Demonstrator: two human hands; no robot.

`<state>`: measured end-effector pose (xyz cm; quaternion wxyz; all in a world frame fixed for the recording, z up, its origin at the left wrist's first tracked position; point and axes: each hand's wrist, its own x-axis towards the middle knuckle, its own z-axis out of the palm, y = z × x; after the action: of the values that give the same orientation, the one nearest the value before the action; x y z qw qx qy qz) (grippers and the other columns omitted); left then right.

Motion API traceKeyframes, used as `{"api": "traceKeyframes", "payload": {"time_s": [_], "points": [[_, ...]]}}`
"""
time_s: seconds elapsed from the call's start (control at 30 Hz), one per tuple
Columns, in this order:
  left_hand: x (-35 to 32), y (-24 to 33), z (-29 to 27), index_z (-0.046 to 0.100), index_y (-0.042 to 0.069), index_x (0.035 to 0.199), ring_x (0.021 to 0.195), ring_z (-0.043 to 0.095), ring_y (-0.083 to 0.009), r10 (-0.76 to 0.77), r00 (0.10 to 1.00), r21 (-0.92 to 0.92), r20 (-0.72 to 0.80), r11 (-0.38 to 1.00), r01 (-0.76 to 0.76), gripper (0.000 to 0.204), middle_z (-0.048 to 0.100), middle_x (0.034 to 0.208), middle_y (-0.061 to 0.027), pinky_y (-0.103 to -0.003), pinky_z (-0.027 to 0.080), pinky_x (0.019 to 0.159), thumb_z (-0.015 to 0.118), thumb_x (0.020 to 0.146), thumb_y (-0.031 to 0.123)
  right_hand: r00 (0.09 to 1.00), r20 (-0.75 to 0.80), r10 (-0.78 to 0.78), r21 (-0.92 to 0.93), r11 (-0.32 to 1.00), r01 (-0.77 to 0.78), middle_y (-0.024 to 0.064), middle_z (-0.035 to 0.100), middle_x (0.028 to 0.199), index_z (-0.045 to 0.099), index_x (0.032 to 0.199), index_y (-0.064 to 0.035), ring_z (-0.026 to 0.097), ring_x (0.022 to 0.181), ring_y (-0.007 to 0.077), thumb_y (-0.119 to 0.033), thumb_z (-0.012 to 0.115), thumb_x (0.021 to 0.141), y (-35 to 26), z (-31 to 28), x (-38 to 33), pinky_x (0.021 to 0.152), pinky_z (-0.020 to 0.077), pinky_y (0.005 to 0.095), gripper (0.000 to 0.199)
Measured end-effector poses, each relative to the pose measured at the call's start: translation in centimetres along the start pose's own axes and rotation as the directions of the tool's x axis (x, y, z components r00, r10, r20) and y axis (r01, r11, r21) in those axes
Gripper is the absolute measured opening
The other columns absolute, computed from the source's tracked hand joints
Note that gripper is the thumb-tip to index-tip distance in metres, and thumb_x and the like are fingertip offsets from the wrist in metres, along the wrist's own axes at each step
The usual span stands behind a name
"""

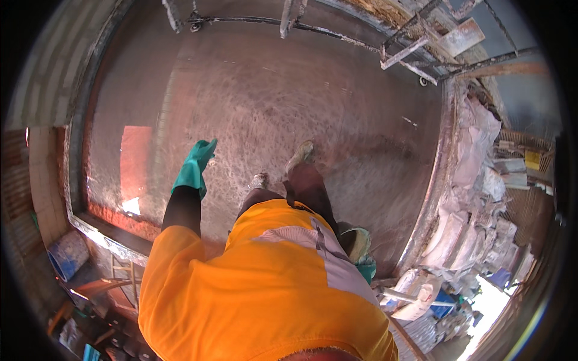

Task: The person repeatedly scoops a liquid from a large circular container using a small bucket and pours it onto the floor. The person refills the bucket from a pipe and continues the cycle of scooping and pouring across the floor area.

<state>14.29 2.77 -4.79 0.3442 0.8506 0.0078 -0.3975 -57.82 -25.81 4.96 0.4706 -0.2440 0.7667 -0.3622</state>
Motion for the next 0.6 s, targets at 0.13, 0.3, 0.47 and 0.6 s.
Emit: {"api": "traceKeyframes", "payload": {"time_s": [0.13, 0.3, 0.47, 0.6], "points": [[5.2, 8.8, 3.3, 0.063, -0.003, 0.106, 0.079, 0.069, -0.0199, 0.051, 0.996, -0.006, 0.075, 0.999, -0.05, 0.057, 0.07, 0.088, -0.0121, -0.035, 0.052, 0.07, 0.064, 0.091, 0.052, 0.962, -0.18, 0.207, 0.193, 0.966, -0.172, 0.0032, 0.058, 0.087, 0.059, 0.101, -0.0068, 0.054, 0.068, 0.0195, -0.045, 0.056, 0.097, -0.8, 5.8, -0.9, 0.06, 0.0491, 0.0355, 0.039], [8.9, 17.4, 10.0, 0.063, 0.004, 0.098, 0.066, 0.068, -0.0161, -0.089, 0.964, -0.182, 0.25, 0.974, 0.138, 0.044, 0.066, 0.075, -0.0078, -0.029, 0.05, 0.056, 0.072, 0.09, 0.046, 0.94, 0.007, 0.342, 0.29, 0.898, -0.329, 0.0054, 0.051, 0.067, 0.059, 0.087, -0.0015, 0.042, 0.047, 0.0203, -0.046, 0.057, 0.097, -3.4, 14.0, 4.6, 0.047, 0.0431, 0.0339, 0.045], [9.3, 27.5, 14.6, 0.059, 0.003, 0.111, 0.083, 0.068, -0.0177, -0.028, 0.939, -0.213, 0.344, 0.971, 0.107, 0.047, 0.066, 0.094, -0.0103, -0.031, 0.054, 0.068, 0.073, 0.09, 0.043, 0.93, -0.018, 0.366, 0.186, 0.915, -0.357, 0.0052, 0.05, 0.065, 0.061, 0.094, -0.0064, 0.04, 0.045, 0.0175, -0.038, 0.063, 0.096, -8.6, 26.8, 6.9, 0.042, 0.0334, 0.0333, 0.031], [13.2, 31.2, 19.1, 0.055, 0.003, 0.125, 0.097, 0.064, -0.0206, 0.083, 0.912, -0.155, 0.402, 0.988, -0.022, 0.056, 0.062, 0.106, -0.0126, -0.033, 0.054, 0.078, 0.073, 0.09, 0.043, 0.948, 0.011, 0.318, -0.064, 0.946, -0.317, 0.0108, 0.064, 0.071, 0.066, 0.096, -0.003, 0.06, 0.053, 0.0231, -0.042, 0.071, 0.091, -12.7, 36.8, 9.1, 0.042, 0.05, 0.0373, 0.039]]}}
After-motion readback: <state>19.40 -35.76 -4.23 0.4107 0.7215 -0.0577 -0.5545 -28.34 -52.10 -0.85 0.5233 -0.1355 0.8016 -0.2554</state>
